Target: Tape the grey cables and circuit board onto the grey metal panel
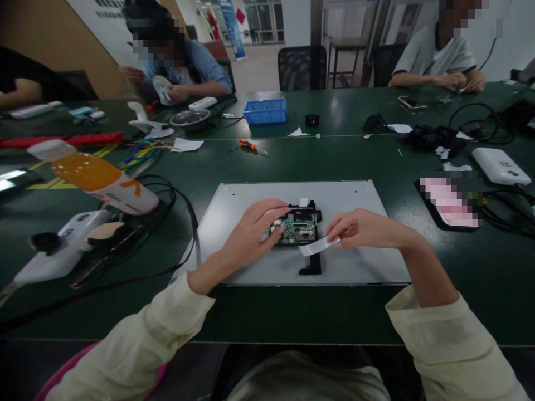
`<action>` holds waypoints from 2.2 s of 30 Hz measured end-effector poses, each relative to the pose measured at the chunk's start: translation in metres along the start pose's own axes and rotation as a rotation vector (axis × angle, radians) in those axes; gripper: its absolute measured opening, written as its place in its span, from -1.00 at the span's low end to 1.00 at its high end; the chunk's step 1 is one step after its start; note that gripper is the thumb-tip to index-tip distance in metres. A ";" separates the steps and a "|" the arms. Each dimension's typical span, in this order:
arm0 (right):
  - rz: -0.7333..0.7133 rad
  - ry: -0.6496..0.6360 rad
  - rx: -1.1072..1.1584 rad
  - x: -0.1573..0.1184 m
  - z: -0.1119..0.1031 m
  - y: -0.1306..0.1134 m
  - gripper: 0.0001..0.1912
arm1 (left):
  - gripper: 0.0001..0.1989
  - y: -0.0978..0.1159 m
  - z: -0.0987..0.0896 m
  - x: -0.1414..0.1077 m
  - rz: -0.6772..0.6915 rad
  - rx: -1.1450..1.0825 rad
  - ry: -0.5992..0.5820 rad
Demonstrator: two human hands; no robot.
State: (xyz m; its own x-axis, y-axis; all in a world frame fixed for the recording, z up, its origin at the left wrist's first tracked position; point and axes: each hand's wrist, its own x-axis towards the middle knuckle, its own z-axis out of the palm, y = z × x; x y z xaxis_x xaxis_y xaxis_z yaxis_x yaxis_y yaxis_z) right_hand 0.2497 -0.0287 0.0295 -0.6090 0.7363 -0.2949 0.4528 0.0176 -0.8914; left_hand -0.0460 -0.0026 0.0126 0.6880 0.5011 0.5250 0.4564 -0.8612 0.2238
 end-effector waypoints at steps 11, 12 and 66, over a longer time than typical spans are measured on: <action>0.020 -0.040 -0.009 0.005 0.009 -0.003 -0.73 | -0.74 0.028 0.008 -0.004 0.351 0.019 -0.247; 0.019 -0.040 -0.009 0.005 0.009 -0.003 -0.73 | -0.75 0.029 0.010 -0.004 0.370 0.022 -0.273; -0.020 -0.100 -0.253 0.012 0.023 -0.014 -0.73 | -0.61 0.033 0.020 -0.006 0.334 0.080 -0.437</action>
State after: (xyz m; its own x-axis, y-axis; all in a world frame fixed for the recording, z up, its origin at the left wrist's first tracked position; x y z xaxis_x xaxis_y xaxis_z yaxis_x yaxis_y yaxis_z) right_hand 0.2212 -0.0358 0.0302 -0.6752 0.6639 -0.3216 0.5804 0.2090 -0.7871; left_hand -0.0241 -0.0325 0.0003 0.9649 0.2056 0.1634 0.2032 -0.9786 0.0316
